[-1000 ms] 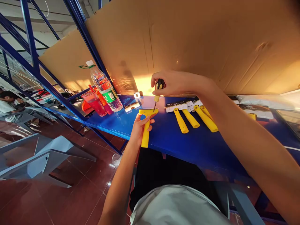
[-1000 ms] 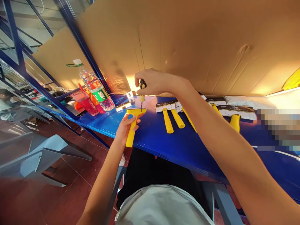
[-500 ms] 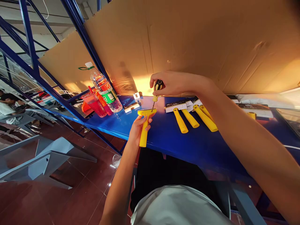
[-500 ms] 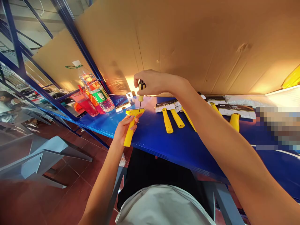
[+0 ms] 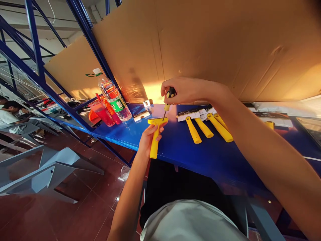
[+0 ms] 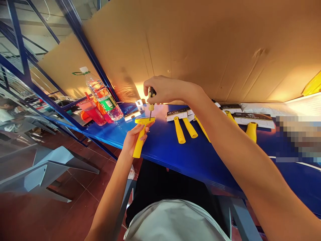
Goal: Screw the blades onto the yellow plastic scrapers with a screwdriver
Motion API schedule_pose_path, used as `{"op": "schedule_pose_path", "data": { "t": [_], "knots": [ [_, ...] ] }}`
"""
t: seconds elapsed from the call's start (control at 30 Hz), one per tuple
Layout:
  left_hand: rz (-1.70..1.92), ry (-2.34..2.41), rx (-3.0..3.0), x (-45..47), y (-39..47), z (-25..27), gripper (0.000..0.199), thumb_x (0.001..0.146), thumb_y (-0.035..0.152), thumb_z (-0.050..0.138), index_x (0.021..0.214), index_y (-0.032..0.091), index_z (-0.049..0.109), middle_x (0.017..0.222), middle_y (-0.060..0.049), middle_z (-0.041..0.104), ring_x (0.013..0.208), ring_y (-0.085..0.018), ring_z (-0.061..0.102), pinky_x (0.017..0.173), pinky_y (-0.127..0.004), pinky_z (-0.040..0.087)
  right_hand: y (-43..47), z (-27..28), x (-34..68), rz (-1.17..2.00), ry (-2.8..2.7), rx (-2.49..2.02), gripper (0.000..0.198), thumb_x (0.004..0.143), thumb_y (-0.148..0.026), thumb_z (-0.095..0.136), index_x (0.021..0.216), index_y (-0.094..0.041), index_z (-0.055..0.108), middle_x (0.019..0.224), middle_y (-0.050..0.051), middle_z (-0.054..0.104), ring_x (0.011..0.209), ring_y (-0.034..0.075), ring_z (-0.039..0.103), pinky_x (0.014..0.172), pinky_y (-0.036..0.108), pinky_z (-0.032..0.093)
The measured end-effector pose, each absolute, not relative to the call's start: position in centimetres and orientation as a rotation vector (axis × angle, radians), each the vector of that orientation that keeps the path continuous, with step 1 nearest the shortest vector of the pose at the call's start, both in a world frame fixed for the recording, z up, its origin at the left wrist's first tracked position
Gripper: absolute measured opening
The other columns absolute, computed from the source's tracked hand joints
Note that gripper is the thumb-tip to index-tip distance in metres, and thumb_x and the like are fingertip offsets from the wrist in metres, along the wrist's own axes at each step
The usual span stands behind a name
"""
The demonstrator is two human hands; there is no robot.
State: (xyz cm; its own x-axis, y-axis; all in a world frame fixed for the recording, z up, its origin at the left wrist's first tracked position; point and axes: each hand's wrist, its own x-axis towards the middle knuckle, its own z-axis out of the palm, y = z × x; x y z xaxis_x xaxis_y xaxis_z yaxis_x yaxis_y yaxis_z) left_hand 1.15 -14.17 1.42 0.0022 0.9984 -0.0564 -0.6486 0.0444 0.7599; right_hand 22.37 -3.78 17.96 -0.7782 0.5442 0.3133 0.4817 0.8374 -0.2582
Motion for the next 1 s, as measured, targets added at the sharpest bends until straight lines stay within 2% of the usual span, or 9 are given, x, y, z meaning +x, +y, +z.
{"op": "schedule_pose_path", "data": {
  "t": [0.07, 0.2, 0.37, 0.6, 0.73, 0.9, 1.0],
  "knots": [
    [1.43, 0.708, 0.642, 1.0, -14.1, 1.3, 0.032, 0.096, 0.009, 0.067, 0.128, 0.011, 0.072, 0.143, -0.025, 0.074, 0.079, -0.011, 0.072, 0.045, -0.013, 0.042, -4.1, 18.1, 22.3, 0.212, -2.644, -0.759, 0.033, 0.089, -0.037, 0.078, 0.119, -0.022, 0.075, 0.104, 0.008, 0.078, 0.086, 0.025, 0.066, 0.071, 0.035, 0.04],
    [1.408, 0.683, 0.654, 0.6, -13.8, 0.9, 0.033, 0.099, 0.009, 0.066, 0.131, 0.01, 0.071, 0.144, -0.026, 0.074, 0.084, -0.013, 0.075, 0.046, -0.013, 0.044, -4.8, 18.3, 22.1, 0.235, -2.631, -0.795, 0.03, 0.093, -0.047, 0.079, 0.111, -0.022, 0.076, 0.097, 0.008, 0.076, 0.091, 0.027, 0.066, 0.075, 0.036, 0.042],
    [1.408, 0.667, 0.665, 0.4, -13.6, 0.5, 0.032, 0.101, 0.008, 0.064, 0.132, 0.009, 0.071, 0.147, -0.026, 0.073, 0.091, -0.014, 0.079, 0.046, -0.013, 0.045, -4.7, 18.3, 22.3, 0.223, -2.644, -0.758, 0.029, 0.089, -0.043, 0.082, 0.109, -0.022, 0.078, 0.098, 0.008, 0.076, 0.089, 0.027, 0.065, 0.075, 0.037, 0.043],
    [1.41, 0.706, 0.646, 0.4, -13.6, 0.4, 0.034, 0.1, 0.009, 0.066, 0.134, 0.01, 0.069, 0.151, -0.026, 0.071, 0.124, -0.026, 0.08, 0.045, -0.013, 0.043, -4.0, 18.3, 22.6, 0.226, -2.62, -0.696, 0.027, 0.09, -0.046, 0.08, 0.105, -0.023, 0.078, 0.104, 0.008, 0.078, 0.09, 0.027, 0.066, 0.073, 0.039, 0.043],
    [1.427, 0.72, 0.634, 0.6, -13.7, 0.4, 0.031, 0.099, 0.01, 0.066, 0.13, 0.013, 0.065, 0.151, -0.026, 0.071, 0.13, -0.029, 0.078, 0.042, -0.013, 0.04, -3.6, 18.1, 22.8, 0.164, -2.574, -0.719, 0.026, 0.091, -0.045, 0.08, 0.101, -0.021, 0.073, 0.105, 0.008, 0.076, 0.09, 0.023, 0.064, 0.072, 0.037, 0.041],
    [1.439, 0.786, 0.752, 0.8, -13.5, 0.1, 0.028, 0.097, 0.019, 0.072, 0.124, 0.013, 0.066, 0.156, -0.026, 0.067, 0.14, -0.037, 0.072, 0.042, -0.014, 0.039, -2.4, 17.3, 22.8, 0.164, -2.474, -0.735, 0.036, 0.091, -0.041, 0.082, 0.118, -0.02, 0.07, 0.117, 0.009, 0.075, 0.096, 0.025, 0.066, 0.072, 0.034, 0.043],
    [1.448, 0.81, 0.875, 1.2, -13.6, -0.2, 0.035, 0.097, 0.028, 0.076, 0.127, 0.012, 0.067, 0.162, -0.026, 0.063, 0.136, -0.041, 0.074, 0.043, -0.016, 0.043, -1.7, 17.0, 22.8, 0.202, -2.544, -0.768, 0.037, 0.095, -0.045, 0.079, 0.121, -0.02, 0.075, 0.117, 0.009, 0.076, 0.096, 0.024, 0.066, 0.075, 0.032, 0.042]
  ]
}}
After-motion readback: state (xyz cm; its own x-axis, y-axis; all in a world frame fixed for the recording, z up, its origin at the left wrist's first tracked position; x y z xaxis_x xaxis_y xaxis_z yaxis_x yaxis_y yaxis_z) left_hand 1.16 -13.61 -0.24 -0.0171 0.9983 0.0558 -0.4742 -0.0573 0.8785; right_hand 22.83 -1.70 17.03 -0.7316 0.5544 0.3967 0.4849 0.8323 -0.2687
